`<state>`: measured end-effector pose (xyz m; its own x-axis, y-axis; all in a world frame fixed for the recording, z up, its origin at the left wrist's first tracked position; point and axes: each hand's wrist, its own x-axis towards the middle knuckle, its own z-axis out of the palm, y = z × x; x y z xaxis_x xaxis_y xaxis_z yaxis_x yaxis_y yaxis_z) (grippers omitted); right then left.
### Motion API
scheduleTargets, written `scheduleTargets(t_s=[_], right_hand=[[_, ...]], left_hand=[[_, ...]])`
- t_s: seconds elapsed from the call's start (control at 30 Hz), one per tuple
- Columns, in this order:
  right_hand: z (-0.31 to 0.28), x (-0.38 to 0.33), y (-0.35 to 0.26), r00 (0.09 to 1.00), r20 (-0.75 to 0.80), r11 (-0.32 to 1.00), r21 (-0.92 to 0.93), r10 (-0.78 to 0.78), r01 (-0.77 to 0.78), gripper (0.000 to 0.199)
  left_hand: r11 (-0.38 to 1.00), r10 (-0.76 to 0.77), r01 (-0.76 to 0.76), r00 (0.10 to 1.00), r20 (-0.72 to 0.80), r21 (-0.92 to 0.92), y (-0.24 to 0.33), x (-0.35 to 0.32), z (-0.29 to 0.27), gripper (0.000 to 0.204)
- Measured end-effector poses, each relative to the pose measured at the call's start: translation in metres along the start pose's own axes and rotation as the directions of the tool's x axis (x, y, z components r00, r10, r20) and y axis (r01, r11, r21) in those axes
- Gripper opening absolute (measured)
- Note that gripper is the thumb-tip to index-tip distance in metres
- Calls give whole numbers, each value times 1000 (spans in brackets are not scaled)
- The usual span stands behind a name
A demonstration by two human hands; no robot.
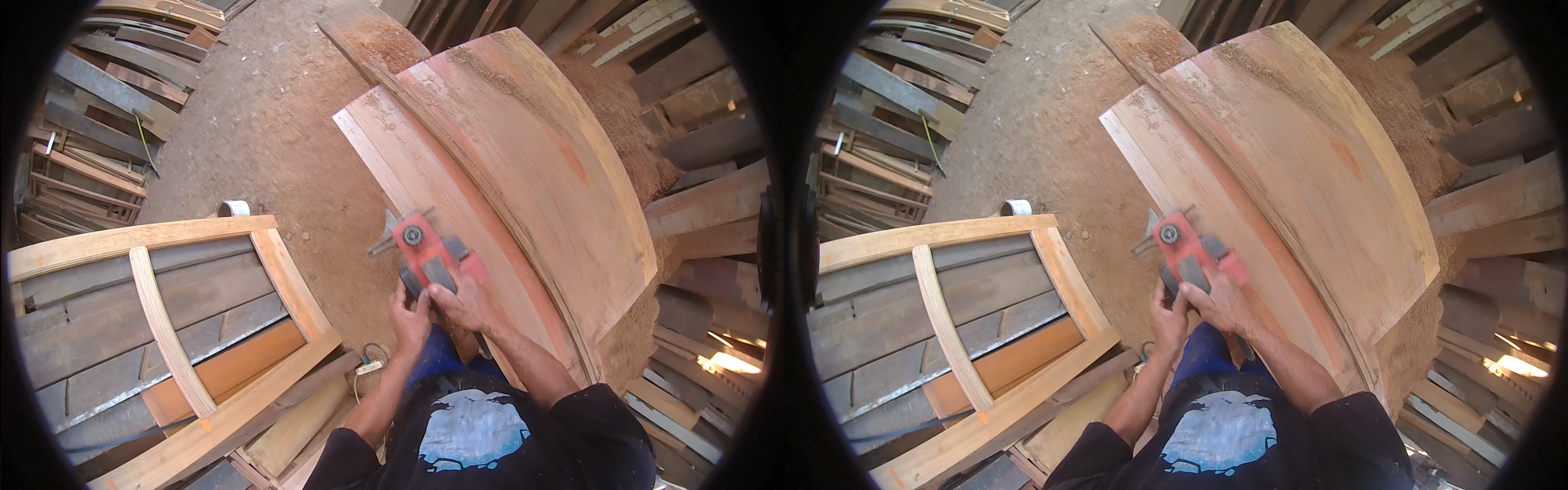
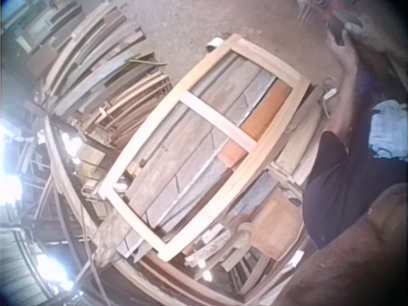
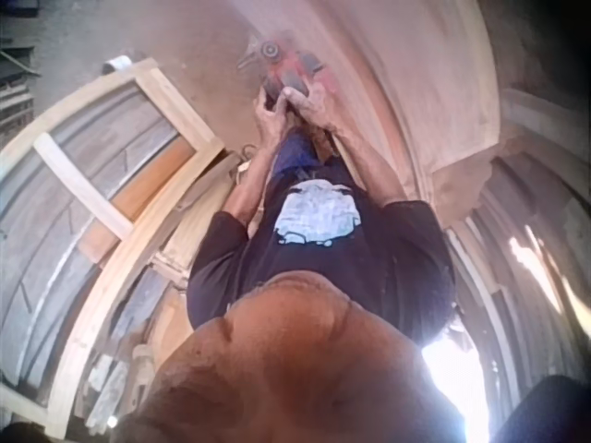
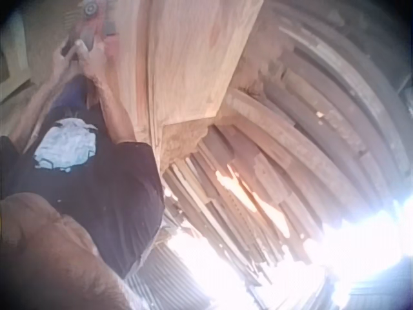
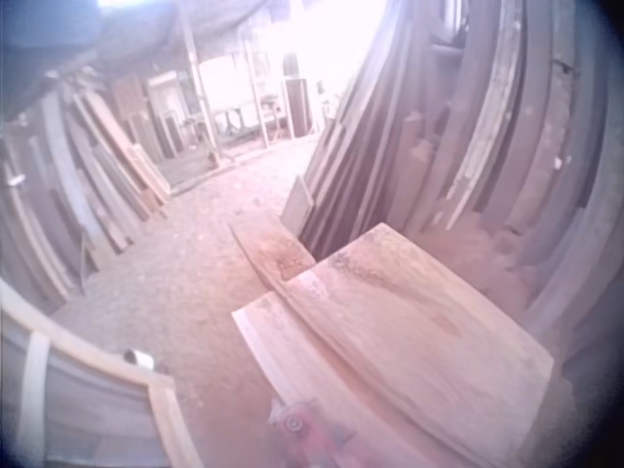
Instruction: The person uses a belt sander to smooth the surface of a wooden board, moving the sander back and forth across different sections of the wood.
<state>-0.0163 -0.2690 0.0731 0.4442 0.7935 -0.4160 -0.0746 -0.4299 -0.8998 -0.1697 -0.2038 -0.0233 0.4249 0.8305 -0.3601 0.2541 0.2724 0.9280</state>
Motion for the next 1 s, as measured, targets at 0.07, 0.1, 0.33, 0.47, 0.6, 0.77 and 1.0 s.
scheduleTargets(t_s=[0.07,0.1,0.33,0.47,0.6,0.77,1.0], right_hand=[[4,43,-16,1000,4,999,35,4,-4,65],[9,71,-8,993,-74,995,-46,-92,89,67],[27,218,-90,980,-31,976,-102,-198,193,72],[24,216,-105,982,-51,981,-78,-179,175,70],[11,156,-73,998,-23,996,-78,-54,52,66],[6,28,-5,998,-21,990,-127,-64,60,64],[-14,-116,53,995,21,995,-11,102,-101,64]], left_hand=[[999,33,-33,999,3,-8,27,45,0,56],[997,65,-64,998,19,-47,42,68,3,54],[979,172,-170,985,15,-111,108,220,-29,37],[981,190,-190,982,-10,47,104,237,-32,34],[974,205,-202,979,-17,101,80,166,-11,31],[953,120,-116,993,2,279,22,32,-8,48],[950,81,-100,994,76,295,-47,-114,8,69]])
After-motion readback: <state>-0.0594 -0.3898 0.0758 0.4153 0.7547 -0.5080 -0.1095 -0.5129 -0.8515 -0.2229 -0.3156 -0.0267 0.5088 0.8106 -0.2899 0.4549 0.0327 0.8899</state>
